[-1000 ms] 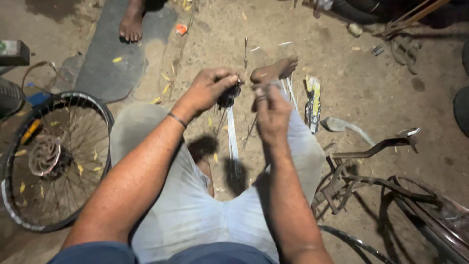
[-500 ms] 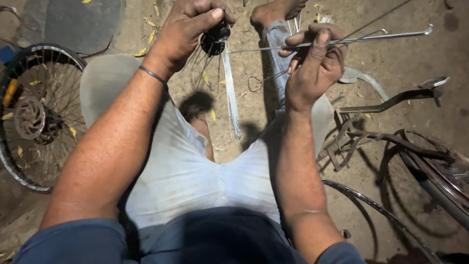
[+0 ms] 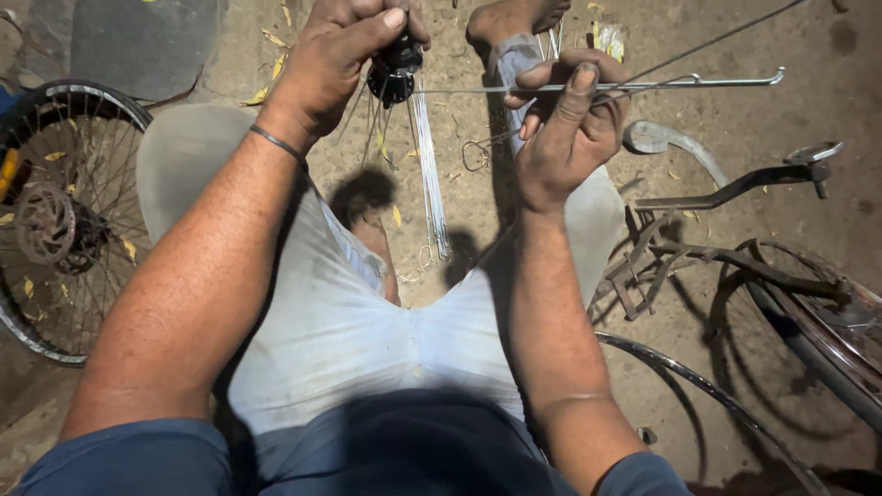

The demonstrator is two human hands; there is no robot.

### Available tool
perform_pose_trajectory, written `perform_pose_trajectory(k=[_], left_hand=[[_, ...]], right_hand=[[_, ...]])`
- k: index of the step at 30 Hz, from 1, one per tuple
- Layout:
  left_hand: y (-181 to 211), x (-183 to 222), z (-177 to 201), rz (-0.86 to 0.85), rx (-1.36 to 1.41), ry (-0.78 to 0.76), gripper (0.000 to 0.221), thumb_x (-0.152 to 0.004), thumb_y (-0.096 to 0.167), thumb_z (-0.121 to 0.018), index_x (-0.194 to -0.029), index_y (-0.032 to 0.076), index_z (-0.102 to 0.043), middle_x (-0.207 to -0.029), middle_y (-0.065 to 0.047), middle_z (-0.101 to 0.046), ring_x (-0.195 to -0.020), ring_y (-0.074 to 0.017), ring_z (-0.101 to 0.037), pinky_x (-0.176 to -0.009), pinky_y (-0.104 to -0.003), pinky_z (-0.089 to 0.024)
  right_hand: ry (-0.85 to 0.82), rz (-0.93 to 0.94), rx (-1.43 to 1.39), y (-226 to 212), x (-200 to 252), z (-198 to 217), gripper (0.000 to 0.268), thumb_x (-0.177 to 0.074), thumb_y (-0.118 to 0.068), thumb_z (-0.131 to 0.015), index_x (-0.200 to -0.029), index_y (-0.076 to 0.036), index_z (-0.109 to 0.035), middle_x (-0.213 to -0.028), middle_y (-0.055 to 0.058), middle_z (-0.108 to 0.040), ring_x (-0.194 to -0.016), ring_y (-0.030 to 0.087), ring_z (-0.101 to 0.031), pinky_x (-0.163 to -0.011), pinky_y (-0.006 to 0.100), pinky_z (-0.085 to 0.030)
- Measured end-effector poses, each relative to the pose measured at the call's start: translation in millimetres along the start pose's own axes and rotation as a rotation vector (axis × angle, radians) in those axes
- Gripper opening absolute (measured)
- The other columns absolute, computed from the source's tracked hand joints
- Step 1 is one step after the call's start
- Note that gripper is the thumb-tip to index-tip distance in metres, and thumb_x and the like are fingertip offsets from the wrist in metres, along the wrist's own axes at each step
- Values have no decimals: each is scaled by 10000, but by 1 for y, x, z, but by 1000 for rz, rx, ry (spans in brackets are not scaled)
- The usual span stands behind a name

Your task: The person inserts metal spokes into the holes of a bicycle hub by hand. They position the spokes within the hub while sitting on the ground.

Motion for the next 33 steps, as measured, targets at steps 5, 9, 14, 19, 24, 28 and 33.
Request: perform_pose_trajectory(k=[5,9,14,19,24,28,33], left_hand=[[12,3,2,-49,108,19,347,-1110,297,-500,-1082,-8,-663,-1045,-118,-713,-1010,-206,-683,-970,-351,-555],[12,2,3,-60,226,33,336,-1123,281,-499,-1095,-25,-635,-1069,-144,-697,-1056,-234,-683,-1005,-375,-557],[2,4,3,-9,194,49,335,-1114,281,-492,-1068,-10,-653,-1046,-127,-705,-1010,-217,-677,-957,-361,-555],[-6,-1,4,1,124,49,279,-1108,278,-532,-1088,18,-631,-1023,-87,-680,-1006,-197,-675,-959,-351,-557],[-14,-1,4,3,-41,5,305,-1076,303,-540,-1028,29,-666,-962,-41,-675,-929,-142,-639,-890,-297,-515],[-14,-4,1,-19,24,-46,288,-1079,302,-559,-1043,30,-645,-979,-37,-662,-939,-135,-626,-887,-299,-517],[-14,-3,-1,16,36,-27,296,-1072,310,-574,-1033,29,-660,-974,-41,-676,-935,-141,-640,-884,-302,-523]], right_hand=[[-8,-43,-56,3,-5,0,269,-1180,-273,-516,-1192,-8,-555,-844,147,-688,-550,120,-576,-486,217,-441],[-19,-43,1,6,-8,0,278,-1178,-283,-513,-1187,-9,-561,-836,135,-688,-565,125,-601,-480,208,-433],[-3,-10,36,0,-4,0,244,-1168,-257,-539,-1208,-16,-548,-913,121,-691,-658,121,-642,-562,223,-497],[-143,179,205,-23,-2,-26,184,-1153,-174,-545,-1131,2,-593,-948,87,-684,-683,108,-645,-593,203,-534],[-242,302,384,-45,11,-48,144,-1151,-68,-562,-1130,54,-636,-1018,102,-662,-782,165,-691,-691,253,-560],[-234,239,413,-45,5,-48,91,-1153,-40,-587,-1151,36,-638,-1026,89,-659,-816,142,-691,-725,251,-562],[-117,278,425,-35,3,-39,88,-1118,-42,-634,-1162,33,-632,-1068,86,-642,-834,125,-668,-727,253,-563]])
Point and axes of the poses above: each hand's wrist, its own x-axis away from the middle knuckle, its own z-axis out of the back of the hand, y = z × x, the point moved 6 cm from there along -x, towards the middle knuckle
